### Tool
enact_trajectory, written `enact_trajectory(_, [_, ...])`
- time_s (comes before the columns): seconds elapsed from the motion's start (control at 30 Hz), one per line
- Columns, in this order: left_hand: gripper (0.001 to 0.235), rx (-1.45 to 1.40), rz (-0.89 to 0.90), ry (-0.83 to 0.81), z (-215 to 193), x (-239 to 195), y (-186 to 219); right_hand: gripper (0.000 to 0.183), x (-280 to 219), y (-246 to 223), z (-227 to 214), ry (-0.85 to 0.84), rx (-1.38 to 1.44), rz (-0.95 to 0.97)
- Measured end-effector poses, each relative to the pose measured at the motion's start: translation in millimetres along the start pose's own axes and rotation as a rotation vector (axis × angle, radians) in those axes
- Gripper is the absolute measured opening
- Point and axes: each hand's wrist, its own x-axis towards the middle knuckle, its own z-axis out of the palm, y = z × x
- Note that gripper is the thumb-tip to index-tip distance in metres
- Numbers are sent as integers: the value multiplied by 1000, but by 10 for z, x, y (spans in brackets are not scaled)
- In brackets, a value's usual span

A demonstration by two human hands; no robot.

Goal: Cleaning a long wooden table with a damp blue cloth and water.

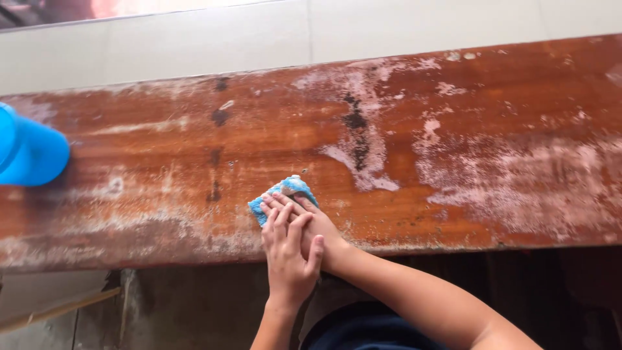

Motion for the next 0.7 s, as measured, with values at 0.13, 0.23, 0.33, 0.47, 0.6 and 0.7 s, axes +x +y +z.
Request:
enact_trajectory(0.13, [49, -91, 134, -148, 241, 144, 329, 67, -482, 439, -101, -32, -148, 124])
enact_trajectory(0.23, [53, -135, 263, -253, 606, 277, 744, 68, -925, 844, -304, -63, -250, 244])
enact_trajectory(0.33, [57, -176, 360, -341, 991, 353, 1137, 67, -1413, 1200, -539, -5, -158, 380])
enact_trajectory(0.47, [59, -262, 448, -425, 1446, 473, 1622, 67, -1994, 1662, -684, 31, -148, 472])
enact_trajectory(0.6, [61, -317, 551, -572, 1782, 527, 1992, 67, -2510, 2081, -777, 32, -151, 546])
enact_trajectory(0.7, [57, -391, 607, -611, 1880, 561, 2110, 64, -2783, 2467, -771, 48, -47, 650])
